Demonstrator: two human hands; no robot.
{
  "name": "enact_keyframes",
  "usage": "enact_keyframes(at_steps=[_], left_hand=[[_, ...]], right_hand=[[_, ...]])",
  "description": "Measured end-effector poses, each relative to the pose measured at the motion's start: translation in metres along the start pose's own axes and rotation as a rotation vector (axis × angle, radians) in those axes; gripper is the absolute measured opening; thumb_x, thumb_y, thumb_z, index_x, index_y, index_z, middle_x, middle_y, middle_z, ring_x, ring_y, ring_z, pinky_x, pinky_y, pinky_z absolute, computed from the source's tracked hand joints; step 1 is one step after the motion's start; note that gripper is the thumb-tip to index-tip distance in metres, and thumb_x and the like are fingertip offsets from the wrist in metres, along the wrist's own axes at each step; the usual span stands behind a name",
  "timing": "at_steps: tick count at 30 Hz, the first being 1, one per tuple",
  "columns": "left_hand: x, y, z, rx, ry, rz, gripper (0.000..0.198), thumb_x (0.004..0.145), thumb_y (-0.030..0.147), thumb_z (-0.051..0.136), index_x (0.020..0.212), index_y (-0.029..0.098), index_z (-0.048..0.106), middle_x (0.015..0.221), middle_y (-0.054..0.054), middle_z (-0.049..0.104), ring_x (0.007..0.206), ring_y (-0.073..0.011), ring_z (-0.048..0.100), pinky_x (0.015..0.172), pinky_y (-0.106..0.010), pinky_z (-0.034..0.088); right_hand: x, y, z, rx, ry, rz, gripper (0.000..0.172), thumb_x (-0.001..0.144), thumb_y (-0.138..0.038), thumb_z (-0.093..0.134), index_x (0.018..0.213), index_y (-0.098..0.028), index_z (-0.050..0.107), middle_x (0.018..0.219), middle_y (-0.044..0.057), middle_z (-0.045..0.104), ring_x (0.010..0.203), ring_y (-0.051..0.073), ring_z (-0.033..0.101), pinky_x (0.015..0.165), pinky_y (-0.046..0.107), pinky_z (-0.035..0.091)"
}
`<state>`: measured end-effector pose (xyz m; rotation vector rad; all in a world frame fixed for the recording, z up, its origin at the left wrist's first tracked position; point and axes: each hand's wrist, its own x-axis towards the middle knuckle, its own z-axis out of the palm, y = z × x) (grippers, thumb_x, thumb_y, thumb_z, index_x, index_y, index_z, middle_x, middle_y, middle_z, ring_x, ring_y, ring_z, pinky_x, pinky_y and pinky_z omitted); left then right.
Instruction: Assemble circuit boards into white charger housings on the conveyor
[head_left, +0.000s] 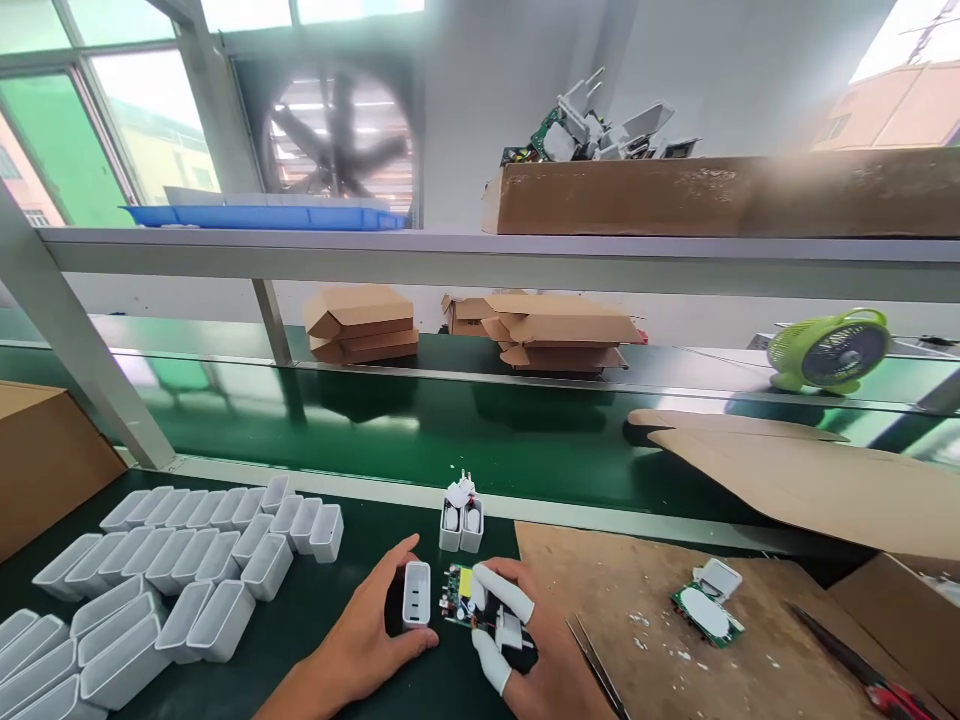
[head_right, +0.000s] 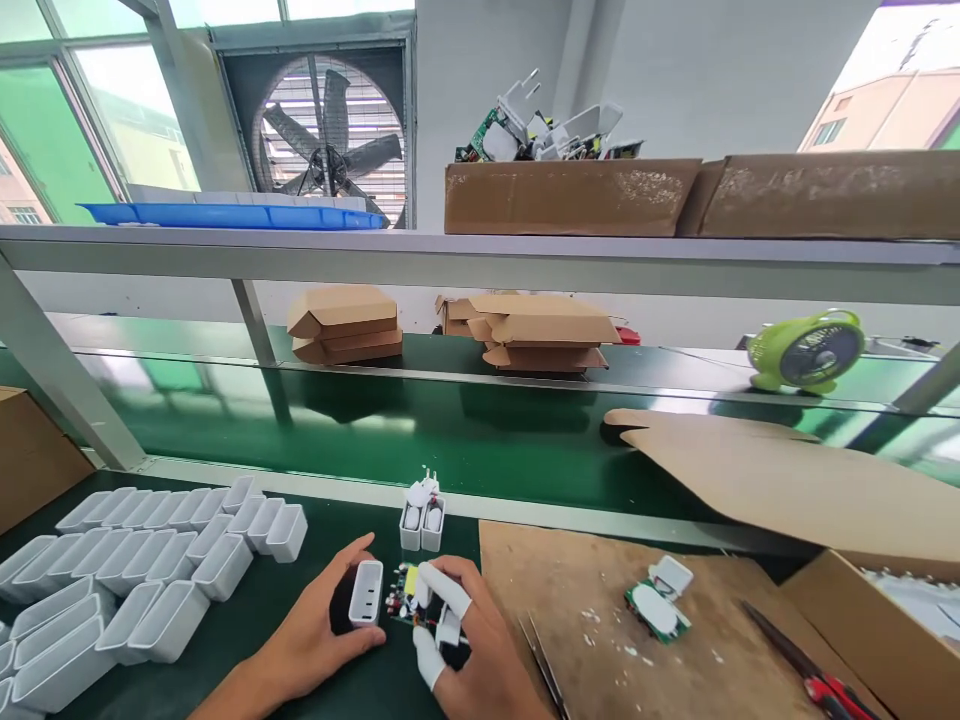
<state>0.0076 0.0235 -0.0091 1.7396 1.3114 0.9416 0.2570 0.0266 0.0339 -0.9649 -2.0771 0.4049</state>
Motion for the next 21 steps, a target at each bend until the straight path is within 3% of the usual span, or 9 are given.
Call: enact_keyframes(at_steps=[3, 7, 10, 21], left_hand=[[-0.008, -0.001, 0.005, 0.05, 0.026, 0.148, 0.088, 0.087, 0.018, 0.072, 0.16, 0.034, 0.026, 0.141, -0.007, 0.063, 0.128, -0.0289, 0.062, 0.112, -0.047, 0.05], [-0.009, 0.002, 0.004, 0.169, 0.09, 0.306, 0.077, 0.095, 0.019, 0.064, 0.159, 0.037, 0.025, 0.149, -0.008, 0.059, 0.136, -0.0293, 0.057, 0.115, -0.05, 0.049], [-0.008, 0.002, 0.003, 0.226, 0.089, 0.322, 0.072, 0.096, 0.018, 0.063, 0.157, 0.036, 0.03, 0.154, -0.01, 0.054, 0.139, -0.0308, 0.055, 0.115, -0.052, 0.049], [-0.011, -0.002, 0.003, 0.261, 0.058, 0.332, 0.077, 0.099, 0.019, 0.058, 0.163, 0.035, 0.018, 0.153, -0.01, 0.056, 0.142, -0.0309, 0.052, 0.116, -0.054, 0.047]], right_hand=[[-0.001, -0.01, 0.001, -0.04, 0.033, -0.1, 0.06, 0.091, -0.012, 0.055, 0.149, -0.025, 0.044, 0.134, 0.011, 0.066, 0.119, 0.022, 0.07, 0.098, 0.03, 0.061], [-0.002, -0.014, 0.006, -0.17, 0.052, -0.239, 0.063, 0.088, -0.008, 0.05, 0.15, -0.021, 0.044, 0.13, 0.013, 0.069, 0.117, 0.024, 0.07, 0.097, 0.033, 0.061], [0.0, -0.015, 0.007, -0.198, 0.027, -0.272, 0.065, 0.087, -0.006, 0.048, 0.151, -0.018, 0.042, 0.128, 0.015, 0.069, 0.114, 0.025, 0.07, 0.096, 0.035, 0.061], [0.001, -0.021, 0.014, -0.26, -0.011, -0.237, 0.059, 0.088, -0.008, 0.047, 0.146, -0.015, 0.045, 0.12, 0.017, 0.072, 0.106, 0.028, 0.072, 0.09, 0.041, 0.064]])
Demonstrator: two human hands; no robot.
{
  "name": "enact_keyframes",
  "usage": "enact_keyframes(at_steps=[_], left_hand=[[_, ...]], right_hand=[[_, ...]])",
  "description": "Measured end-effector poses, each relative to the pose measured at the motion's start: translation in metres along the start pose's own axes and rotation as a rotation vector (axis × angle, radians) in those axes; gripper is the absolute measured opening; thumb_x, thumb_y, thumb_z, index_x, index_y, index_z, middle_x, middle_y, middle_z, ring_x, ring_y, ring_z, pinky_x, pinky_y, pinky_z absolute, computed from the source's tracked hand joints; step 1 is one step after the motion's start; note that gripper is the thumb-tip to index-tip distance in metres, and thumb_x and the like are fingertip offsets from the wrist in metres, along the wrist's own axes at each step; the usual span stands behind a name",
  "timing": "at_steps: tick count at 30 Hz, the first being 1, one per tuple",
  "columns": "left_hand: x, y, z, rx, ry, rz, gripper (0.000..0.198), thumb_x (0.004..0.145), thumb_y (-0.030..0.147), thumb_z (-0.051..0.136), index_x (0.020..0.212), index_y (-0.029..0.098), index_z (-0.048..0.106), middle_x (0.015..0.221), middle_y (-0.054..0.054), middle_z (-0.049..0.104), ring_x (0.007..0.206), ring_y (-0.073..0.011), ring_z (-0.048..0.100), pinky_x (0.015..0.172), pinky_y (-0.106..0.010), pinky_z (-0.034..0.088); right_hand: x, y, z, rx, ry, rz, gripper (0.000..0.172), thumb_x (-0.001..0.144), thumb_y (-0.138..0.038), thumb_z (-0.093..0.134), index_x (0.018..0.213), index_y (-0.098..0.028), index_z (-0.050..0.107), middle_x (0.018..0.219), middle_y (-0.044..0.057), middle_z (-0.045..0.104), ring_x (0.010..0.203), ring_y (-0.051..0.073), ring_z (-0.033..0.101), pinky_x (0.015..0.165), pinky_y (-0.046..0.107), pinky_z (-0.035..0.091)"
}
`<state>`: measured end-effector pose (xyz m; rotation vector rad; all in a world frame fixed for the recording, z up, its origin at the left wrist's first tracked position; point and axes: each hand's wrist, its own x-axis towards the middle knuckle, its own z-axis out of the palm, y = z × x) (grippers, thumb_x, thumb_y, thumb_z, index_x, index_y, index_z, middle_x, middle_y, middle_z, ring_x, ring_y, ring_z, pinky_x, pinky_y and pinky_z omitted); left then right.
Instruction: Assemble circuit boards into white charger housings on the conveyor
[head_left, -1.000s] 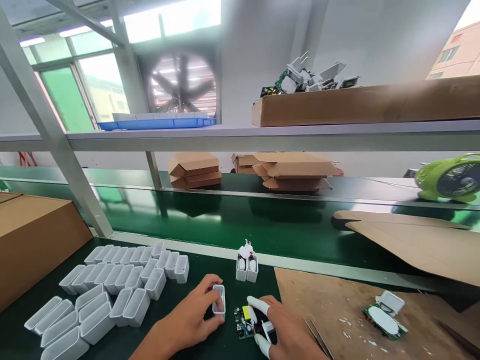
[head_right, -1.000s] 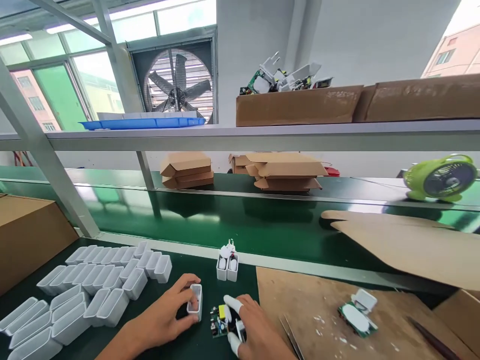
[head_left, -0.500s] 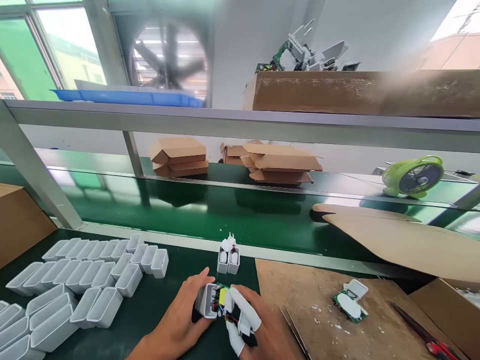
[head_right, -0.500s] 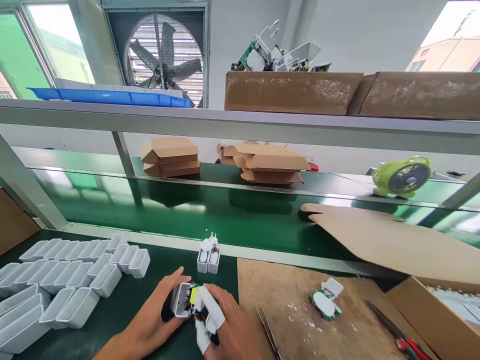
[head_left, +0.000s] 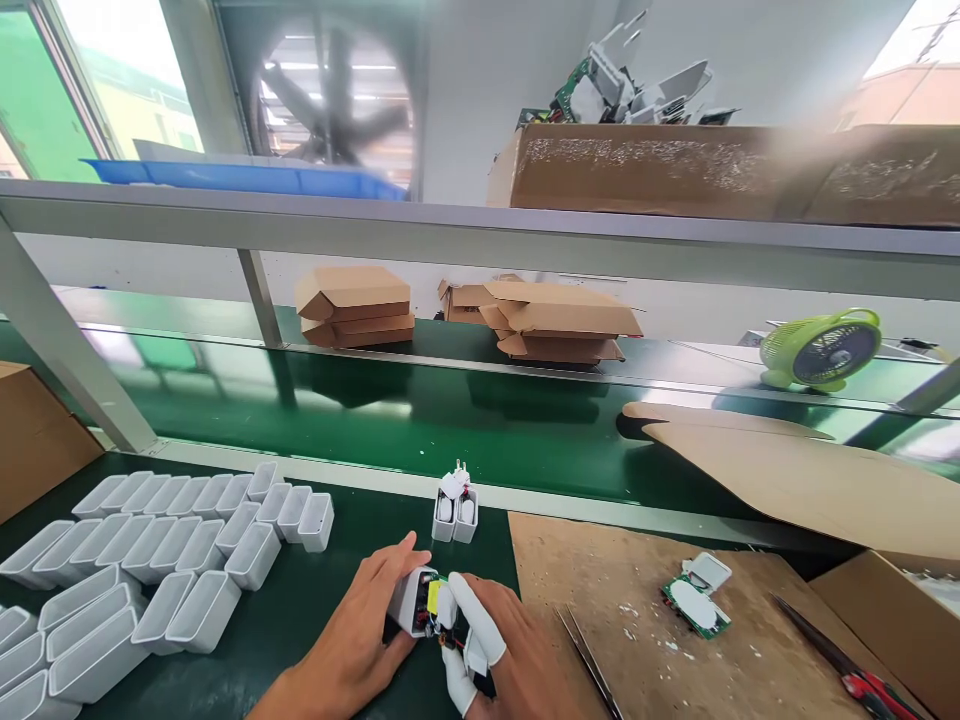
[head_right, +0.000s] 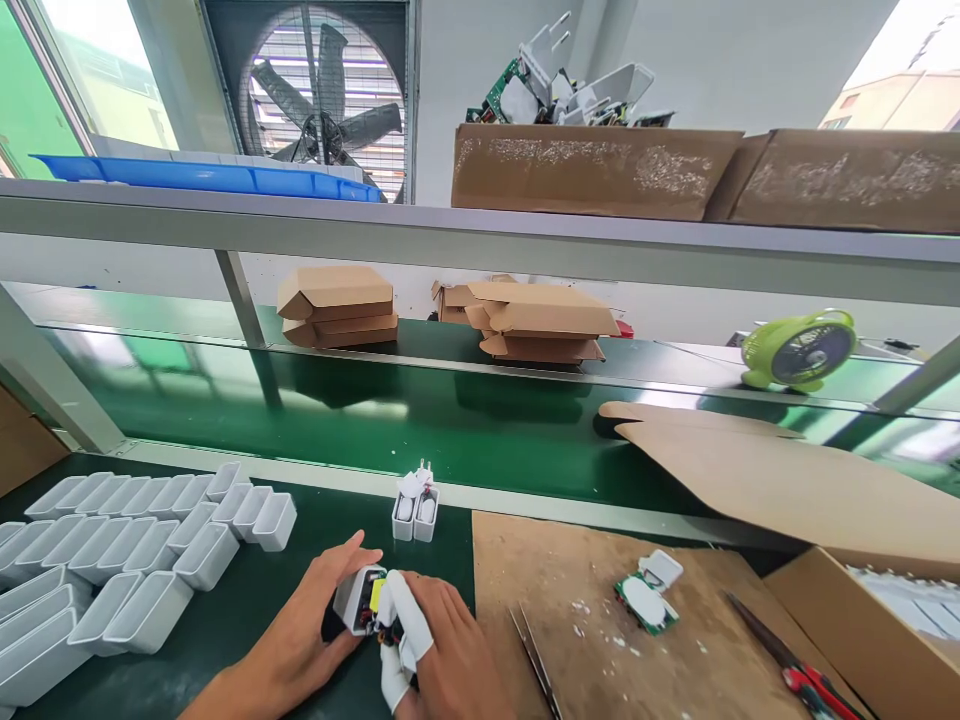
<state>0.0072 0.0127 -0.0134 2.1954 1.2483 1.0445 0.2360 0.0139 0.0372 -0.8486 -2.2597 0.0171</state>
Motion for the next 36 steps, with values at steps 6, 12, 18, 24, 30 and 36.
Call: enact_keyframes(at_steps=[6, 12, 18, 24, 30, 36], left_hand=[[-0.001, -0.001, 0.0, 0.005, -0.016, 0.008, 0.081, 0.098, 0.015, 0.058, 0.163, 0.037, 0.015, 0.157, -0.011, 0.051, 0.143, -0.0315, 0.049, 0.116, -0.056, 0.046], [-0.002, -0.003, 0.002, -0.017, -0.016, -0.015, 0.08, 0.098, 0.015, 0.058, 0.163, 0.036, 0.016, 0.154, -0.011, 0.053, 0.143, -0.0315, 0.049, 0.117, -0.056, 0.045], [-0.003, -0.002, 0.002, -0.008, -0.009, -0.012, 0.085, 0.097, 0.016, 0.061, 0.164, 0.036, 0.012, 0.153, -0.011, 0.055, 0.139, -0.0321, 0.052, 0.115, -0.056, 0.046], [-0.002, 0.001, 0.002, -0.036, 0.009, -0.017, 0.085, 0.098, 0.018, 0.06, 0.164, 0.034, 0.009, 0.146, -0.011, 0.061, 0.133, -0.0318, 0.057, 0.111, -0.054, 0.049], [-0.002, 0.002, 0.0, -0.022, -0.003, -0.024, 0.084, 0.1, 0.022, 0.061, 0.164, 0.035, 0.009, 0.147, -0.011, 0.061, 0.135, -0.0326, 0.056, 0.113, -0.054, 0.048], [-0.003, 0.002, 0.002, -0.036, -0.007, -0.032, 0.082, 0.1, 0.022, 0.061, 0.164, 0.035, 0.012, 0.148, -0.011, 0.06, 0.135, -0.032, 0.057, 0.113, -0.053, 0.048]], right_hand=[[-0.002, 0.001, 0.005, -0.05, -0.002, -0.024, 0.061, 0.087, -0.008, 0.048, 0.148, -0.012, 0.043, 0.122, 0.02, 0.071, 0.107, 0.03, 0.071, 0.09, 0.043, 0.063], [0.002, -0.004, -0.002, -0.056, -0.021, -0.011, 0.059, 0.088, -0.006, 0.046, 0.147, -0.011, 0.043, 0.121, 0.019, 0.071, 0.104, 0.029, 0.071, 0.089, 0.042, 0.064], [-0.005, -0.001, 0.003, -0.043, -0.05, 0.03, 0.064, 0.085, -0.005, 0.047, 0.148, -0.012, 0.042, 0.123, 0.018, 0.07, 0.109, 0.031, 0.069, 0.09, 0.044, 0.063], [-0.006, 0.0, 0.006, -0.004, -0.056, 0.055, 0.073, 0.08, -0.004, 0.049, 0.152, -0.015, 0.039, 0.126, 0.017, 0.068, 0.109, 0.03, 0.068, 0.091, 0.042, 0.063], [-0.008, 0.0, 0.005, 0.035, -0.1, 0.073, 0.077, 0.077, -0.002, 0.049, 0.152, -0.016, 0.039, 0.13, 0.016, 0.066, 0.11, 0.03, 0.066, 0.092, 0.044, 0.061], [-0.011, 0.0, 0.01, 0.053, -0.119, 0.087, 0.073, 0.077, -0.002, 0.05, 0.149, -0.015, 0.042, 0.131, 0.017, 0.066, 0.113, 0.031, 0.065, 0.094, 0.045, 0.059]])
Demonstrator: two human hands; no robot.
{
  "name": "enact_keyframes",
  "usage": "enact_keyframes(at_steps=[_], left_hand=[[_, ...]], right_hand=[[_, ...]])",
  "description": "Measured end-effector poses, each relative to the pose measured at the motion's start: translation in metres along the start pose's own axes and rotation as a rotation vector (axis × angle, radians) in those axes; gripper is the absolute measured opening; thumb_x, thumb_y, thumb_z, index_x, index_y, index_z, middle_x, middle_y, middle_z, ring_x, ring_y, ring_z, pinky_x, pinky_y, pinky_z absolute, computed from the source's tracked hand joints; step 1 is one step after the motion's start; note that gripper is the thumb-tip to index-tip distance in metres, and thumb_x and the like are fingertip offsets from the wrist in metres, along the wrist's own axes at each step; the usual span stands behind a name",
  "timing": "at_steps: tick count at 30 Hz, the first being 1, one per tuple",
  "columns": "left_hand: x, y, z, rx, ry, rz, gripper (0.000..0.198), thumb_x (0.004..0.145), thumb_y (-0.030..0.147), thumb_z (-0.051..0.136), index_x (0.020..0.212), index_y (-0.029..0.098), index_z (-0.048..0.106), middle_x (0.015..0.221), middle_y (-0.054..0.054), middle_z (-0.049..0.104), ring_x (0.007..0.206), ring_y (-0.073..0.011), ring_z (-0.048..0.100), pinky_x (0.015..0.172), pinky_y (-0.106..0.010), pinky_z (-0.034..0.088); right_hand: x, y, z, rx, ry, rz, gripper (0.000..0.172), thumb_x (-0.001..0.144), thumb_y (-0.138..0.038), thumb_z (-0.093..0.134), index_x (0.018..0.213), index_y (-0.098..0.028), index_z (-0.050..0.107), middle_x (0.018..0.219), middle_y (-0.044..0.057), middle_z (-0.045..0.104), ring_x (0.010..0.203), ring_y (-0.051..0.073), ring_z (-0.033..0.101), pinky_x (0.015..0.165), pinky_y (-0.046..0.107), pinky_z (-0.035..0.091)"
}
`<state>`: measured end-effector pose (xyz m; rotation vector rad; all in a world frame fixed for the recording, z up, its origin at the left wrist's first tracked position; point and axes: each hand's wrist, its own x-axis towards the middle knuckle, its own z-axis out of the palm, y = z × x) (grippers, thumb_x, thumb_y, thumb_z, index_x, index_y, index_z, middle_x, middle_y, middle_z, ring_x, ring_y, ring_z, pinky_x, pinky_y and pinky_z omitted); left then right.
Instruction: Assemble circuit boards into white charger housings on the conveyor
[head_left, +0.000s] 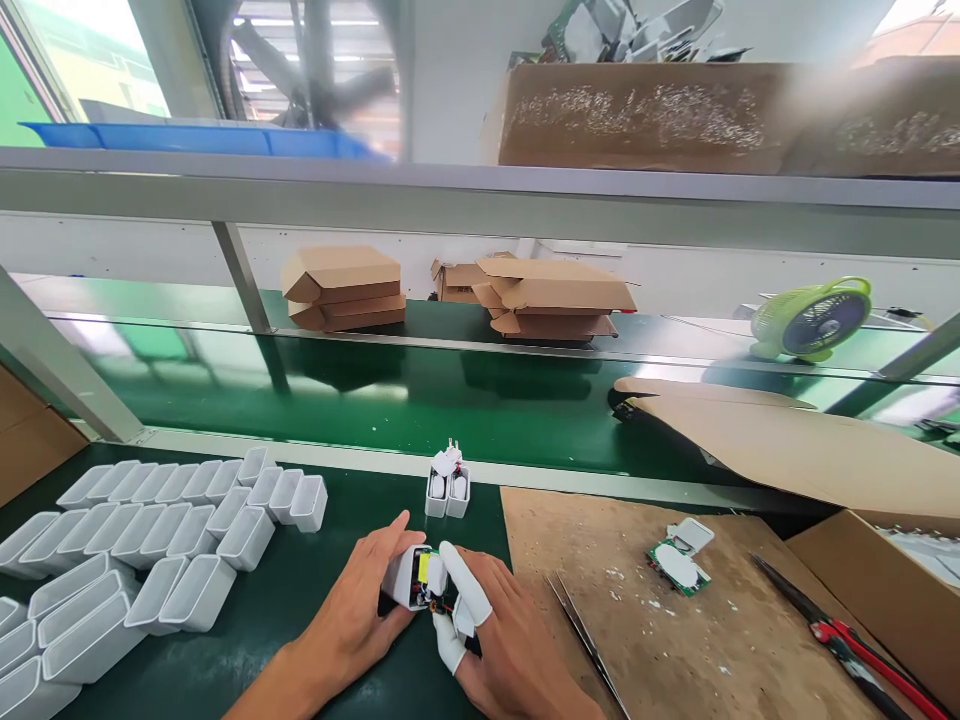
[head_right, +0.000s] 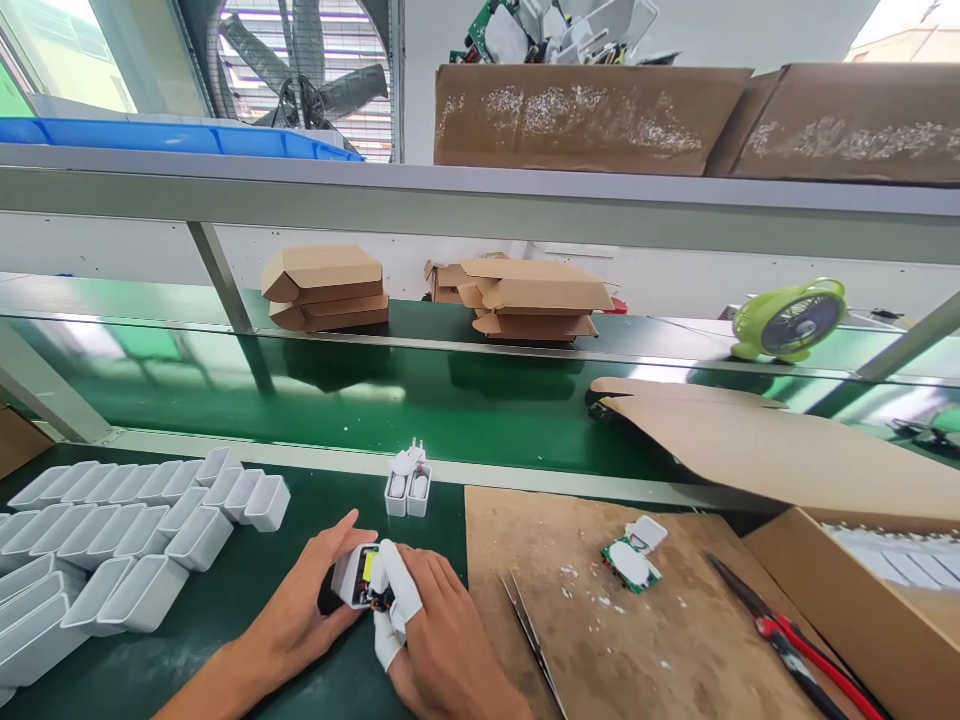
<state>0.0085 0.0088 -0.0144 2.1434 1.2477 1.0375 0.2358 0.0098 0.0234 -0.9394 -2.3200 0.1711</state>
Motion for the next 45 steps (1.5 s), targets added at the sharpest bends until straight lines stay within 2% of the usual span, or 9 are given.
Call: enact_keyframes(at_steps=[8, 12, 19, 28, 33, 36, 39, 42, 45], left_hand=[[-0.007, -0.001, 0.006, -0.157, -0.145, -0.013, 0.084, 0.1, 0.022, 0.057, 0.166, 0.039, 0.007, 0.16, -0.01, 0.051, 0.144, -0.0339, 0.052, 0.115, -0.061, 0.046], [-0.008, -0.005, 0.009, -0.358, -0.165, -0.108, 0.067, 0.102, 0.031, 0.058, 0.161, 0.04, 0.027, 0.154, -0.007, 0.059, 0.139, -0.0287, 0.059, 0.117, -0.05, 0.047], [0.002, 0.002, -0.001, -0.547, 0.049, -0.238, 0.057, 0.094, 0.052, 0.069, 0.144, 0.029, 0.056, 0.136, -0.012, 0.072, 0.127, -0.0301, 0.068, 0.109, -0.045, 0.055], [-0.002, 0.01, -0.003, -0.495, 0.097, -0.267, 0.061, 0.085, 0.066, 0.073, 0.134, 0.03, 0.067, 0.126, -0.008, 0.077, 0.116, -0.0296, 0.073, 0.103, -0.04, 0.06], [0.004, 0.008, -0.026, -0.46, 0.011, -0.218, 0.042, 0.081, 0.063, 0.078, 0.108, 0.031, 0.081, 0.114, -0.007, 0.077, 0.109, -0.0299, 0.073, 0.099, -0.041, 0.061], [0.014, 0.011, -0.04, -0.536, -0.094, -0.218, 0.037, 0.078, 0.057, 0.084, 0.101, 0.028, 0.082, 0.119, -0.008, 0.075, 0.106, -0.0288, 0.073, 0.09, -0.037, 0.063], [0.028, 0.021, -0.042, -0.562, -0.134, -0.319, 0.04, 0.081, 0.059, 0.077, 0.093, 0.021, 0.077, 0.097, -0.007, 0.075, 0.073, -0.0205, 0.072, 0.062, -0.031, 0.062], [0.043, 0.036, -0.035, -0.341, -0.084, -0.432, 0.033, 0.084, 0.053, 0.065, 0.082, 0.021, 0.065, 0.067, 0.002, 0.064, 0.052, -0.0154, 0.058, 0.047, -0.026, 0.049], [0.056, 0.048, -0.024, -0.133, 0.019, -0.42, 0.021, 0.078, 0.038, 0.065, 0.068, 0.023, 0.055, 0.066, 0.003, 0.059, 0.059, -0.0161, 0.055, 0.053, -0.025, 0.041]], right_hand=[[0.004, -0.007, -0.011, 0.11, -0.045, 0.071, 0.047, 0.089, -0.033, 0.07, 0.132, -0.02, 0.057, 0.114, 0.011, 0.07, 0.098, 0.026, 0.066, 0.087, 0.04, 0.058], [0.001, -0.007, -0.012, 0.278, 0.031, 0.142, 0.028, 0.097, -0.028, 0.061, 0.125, -0.027, 0.067, 0.119, 0.007, 0.067, 0.107, 0.021, 0.066, 0.095, 0.034, 0.057], [-0.006, 0.006, 0.004, 0.25, -0.035, 0.079, 0.04, 0.095, -0.017, 0.063, 0.133, -0.026, 0.065, 0.132, 0.009, 0.065, 0.119, 0.021, 0.066, 0.104, 0.033, 0.054], [-0.004, -0.002, 0.009, 0.062, -0.1, 0.006, 0.041, 0.094, -0.023, 0.06, 0.135, -0.027, 0.059, 0.126, 0.009, 0.069, 0.105, 0.022, 0.072, 0.092, 0.031, 0.06], [-0.002, -0.007, 0.008, -0.004, -0.153, 0.05, 0.037, 0.092, -0.022, 0.061, 0.128, -0.026, 0.063, 0.123, 0.009, 0.069, 0.101, 0.023, 0.073, 0.088, 0.031, 0.061], [-0.005, -0.006, 0.009, -0.041, -0.177, 0.043, 0.037, 0.089, -0.018, 0.06, 0.126, -0.023, 0.064, 0.132, 0.012, 0.066, 0.104, 0.024, 0.073, 0.091, 0.033, 0.061], [-0.009, -0.001, 0.013, -0.142, -0.185, 0.017, 0.037, 0.084, -0.011, 0.061, 0.12, -0.019, 0.066, 0.15, 0.018, 0.055, 0.113, 0.028, 0.072, 0.096, 0.038, 0.06], [-0.01, 0.003, 0.015, -0.222, -0.198, -0.03, 0.034, 0.075, -0.004, 0.06, 0.106, -0.016, 0.068, 0.159, 0.022, 0.044, 0.121, 0.034, 0.069, 0.097, 0.043, 0.06], [-0.004, 0.0, 0.01, -0.246, -0.268, -0.038, 0.038, 0.068, -0.002, 0.058, 0.101, -0.016, 0.068, 0.153, 0.022, 0.05, 0.117, 0.034, 0.071, 0.095, 0.042, 0.061]])
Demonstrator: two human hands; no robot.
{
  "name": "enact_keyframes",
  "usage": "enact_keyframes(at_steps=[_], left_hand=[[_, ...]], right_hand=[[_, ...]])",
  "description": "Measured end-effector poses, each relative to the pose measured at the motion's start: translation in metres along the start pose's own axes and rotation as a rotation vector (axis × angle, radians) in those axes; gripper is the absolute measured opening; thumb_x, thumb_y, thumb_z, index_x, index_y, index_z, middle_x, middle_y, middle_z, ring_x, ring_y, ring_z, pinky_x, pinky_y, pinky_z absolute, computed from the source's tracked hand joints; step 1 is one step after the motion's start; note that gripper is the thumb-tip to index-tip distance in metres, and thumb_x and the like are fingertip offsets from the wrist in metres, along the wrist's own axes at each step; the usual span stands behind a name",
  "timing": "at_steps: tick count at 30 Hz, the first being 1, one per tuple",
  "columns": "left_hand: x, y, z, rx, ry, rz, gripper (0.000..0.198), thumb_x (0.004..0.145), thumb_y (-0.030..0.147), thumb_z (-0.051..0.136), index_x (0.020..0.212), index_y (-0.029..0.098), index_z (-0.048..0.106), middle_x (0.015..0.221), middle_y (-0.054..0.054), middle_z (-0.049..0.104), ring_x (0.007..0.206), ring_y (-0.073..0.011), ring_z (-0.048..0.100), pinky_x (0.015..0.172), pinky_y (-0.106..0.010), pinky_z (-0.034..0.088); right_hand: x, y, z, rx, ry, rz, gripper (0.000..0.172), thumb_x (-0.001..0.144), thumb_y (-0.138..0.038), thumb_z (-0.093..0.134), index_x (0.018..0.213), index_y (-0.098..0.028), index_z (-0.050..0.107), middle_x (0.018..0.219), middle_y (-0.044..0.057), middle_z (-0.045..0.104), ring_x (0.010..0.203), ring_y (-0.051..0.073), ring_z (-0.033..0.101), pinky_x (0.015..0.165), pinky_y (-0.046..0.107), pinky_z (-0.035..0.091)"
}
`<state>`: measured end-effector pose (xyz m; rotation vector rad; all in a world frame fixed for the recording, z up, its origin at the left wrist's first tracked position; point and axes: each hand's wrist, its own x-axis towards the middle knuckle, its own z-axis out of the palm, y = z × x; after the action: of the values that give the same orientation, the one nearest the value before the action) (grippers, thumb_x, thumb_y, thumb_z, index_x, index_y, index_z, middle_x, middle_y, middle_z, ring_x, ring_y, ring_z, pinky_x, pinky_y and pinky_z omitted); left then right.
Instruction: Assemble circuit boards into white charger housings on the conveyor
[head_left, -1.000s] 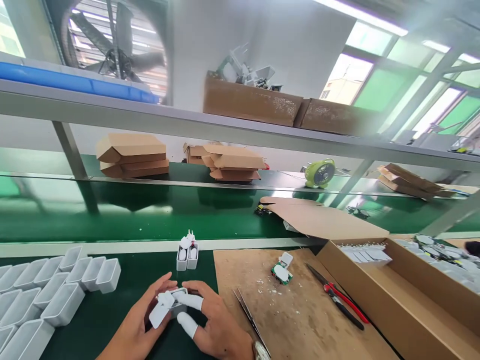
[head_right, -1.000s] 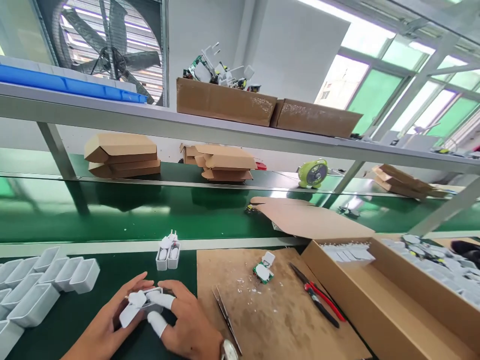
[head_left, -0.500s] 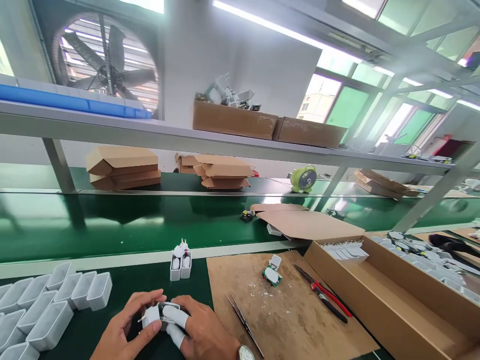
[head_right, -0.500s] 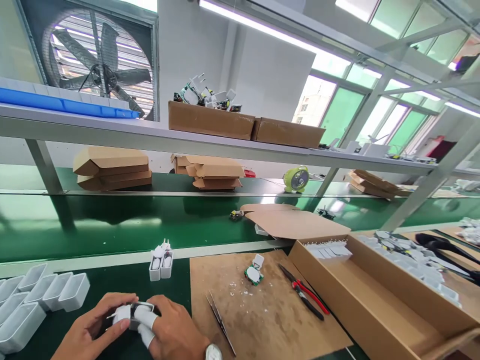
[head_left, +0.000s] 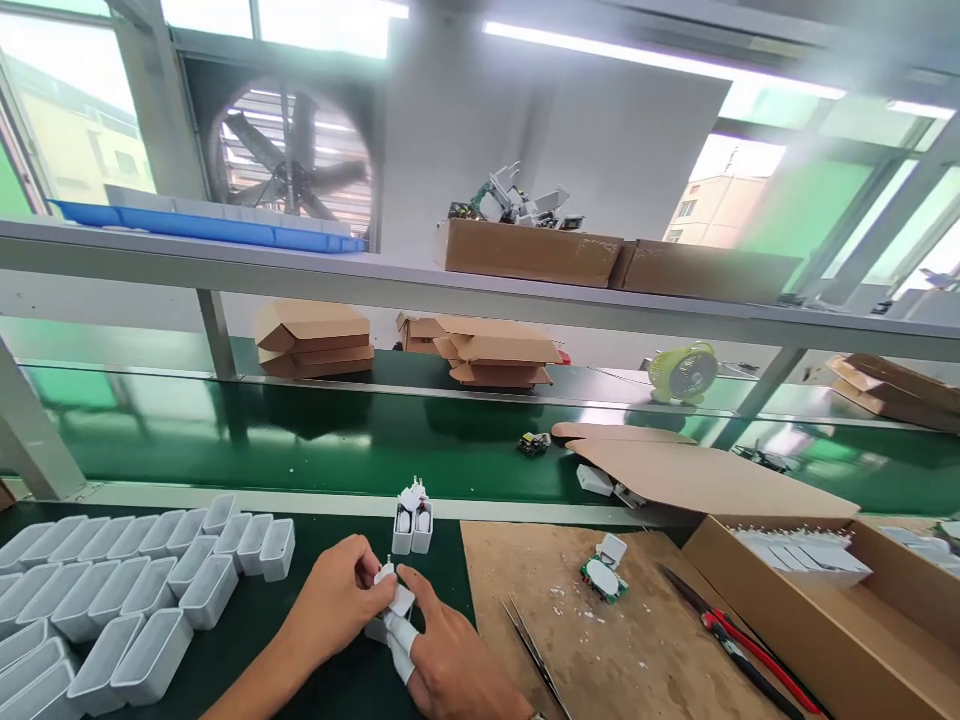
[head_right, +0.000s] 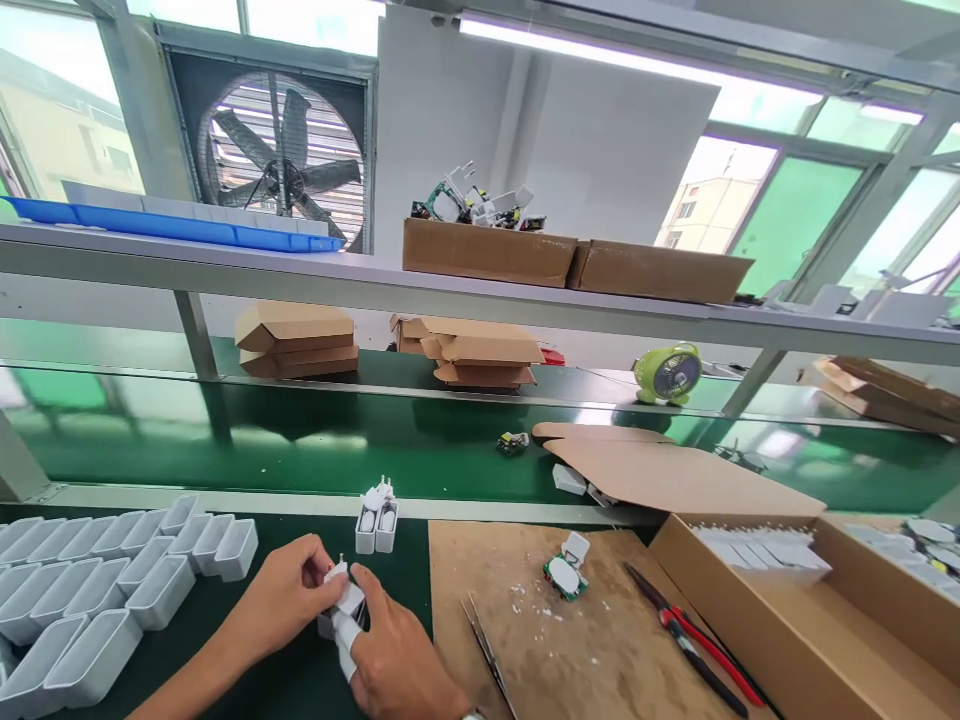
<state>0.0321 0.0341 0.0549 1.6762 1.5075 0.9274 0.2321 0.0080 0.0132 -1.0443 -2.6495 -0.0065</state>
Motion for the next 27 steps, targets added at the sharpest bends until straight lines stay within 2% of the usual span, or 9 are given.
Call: enact_keyframes(at_steps=[3, 6, 10, 14, 16, 21, 27], left_hand=[[0.004, 0.006, 0.008, 0.018, 0.044, 0.035, 0.023, 0.074, 0.031, 0.068, 0.061, 0.023, 0.05, 0.067, 0.002, 0.057, 0.063, -0.0168, 0.052, 0.057, -0.026, 0.036], [0.003, 0.001, 0.006, -0.024, 0.044, 0.074, 0.032, 0.086, 0.044, 0.063, 0.065, 0.023, 0.054, 0.068, 0.001, 0.059, 0.063, -0.0174, 0.054, 0.059, -0.027, 0.04], [-0.007, -0.023, -0.006, -0.101, 0.076, 0.068, 0.044, 0.098, 0.06, 0.047, 0.08, 0.022, 0.062, 0.068, 0.002, 0.061, 0.063, -0.0181, 0.059, 0.061, -0.027, 0.046], [-0.017, -0.048, -0.017, -0.207, 0.143, 0.002, 0.048, 0.099, 0.065, 0.047, 0.087, 0.022, 0.065, 0.061, 0.004, 0.055, 0.058, -0.0178, 0.058, 0.057, -0.026, 0.046], [-0.018, -0.054, -0.018, -0.252, 0.174, 0.008, 0.047, 0.1, 0.063, 0.047, 0.091, 0.021, 0.066, 0.063, 0.003, 0.057, 0.058, -0.0173, 0.058, 0.057, -0.026, 0.047], [-0.018, -0.049, -0.014, -0.275, 0.172, 0.089, 0.042, 0.104, 0.056, 0.046, 0.099, 0.021, 0.067, 0.073, 0.001, 0.06, 0.065, -0.0163, 0.06, 0.062, -0.026, 0.051], [-0.027, -0.042, -0.004, -0.184, 0.076, 0.177, 0.037, 0.105, 0.052, 0.047, 0.108, 0.023, 0.069, 0.094, -0.004, 0.069, 0.078, -0.0175, 0.064, 0.071, -0.026, 0.054]], right_hand=[[0.005, -0.002, -0.007, -0.016, -0.044, 0.012, 0.047, 0.065, -0.002, 0.056, 0.108, -0.015, 0.069, 0.138, 0.02, 0.062, 0.109, 0.032, 0.073, 0.091, 0.04, 0.063], [0.006, -0.001, -0.007, 0.039, 0.0, 0.028, 0.052, 0.069, -0.003, 0.058, 0.119, -0.016, 0.067, 0.135, 0.018, 0.063, 0.108, 0.03, 0.072, 0.091, 0.039, 0.063], [0.007, 0.003, -0.012, 0.201, 0.167, 0.025, 0.052, 0.086, -0.005, 0.053, 0.134, -0.024, 0.06, 0.131, 0.013, 0.063, 0.104, 0.023, 0.073, 0.092, 0.035, 0.063], [0.014, 0.004, -0.028, 0.233, 0.347, -0.028, 0.048, 0.096, -0.007, 0.048, 0.14, -0.025, 0.055, 0.132, 0.013, 0.062, 0.113, 0.023, 0.07, 0.098, 0.033, 0.061], [0.016, 0.003, -0.03, 0.215, 0.331, -0.03, 0.047, 0.094, -0.005, 0.049, 0.137, -0.023, 0.057, 0.131, 0.014, 0.063, 0.113, 0.025, 0.07, 0.098, 0.035, 0.061], [0.014, 0.007, -0.011, 0.248, 0.113, -0.004, 0.051, 0.084, -0.001, 0.053, 0.131, -0.02, 0.062, 0.128, 0.015, 0.064, 0.11, 0.027, 0.069, 0.093, 0.038, 0.062], [0.01, 0.011, 0.002, 0.296, 0.138, -0.013, 0.055, 0.086, -0.002, 0.051, 0.138, -0.022, 0.058, 0.131, 0.017, 0.061, 0.114, 0.028, 0.066, 0.096, 0.041, 0.06]])
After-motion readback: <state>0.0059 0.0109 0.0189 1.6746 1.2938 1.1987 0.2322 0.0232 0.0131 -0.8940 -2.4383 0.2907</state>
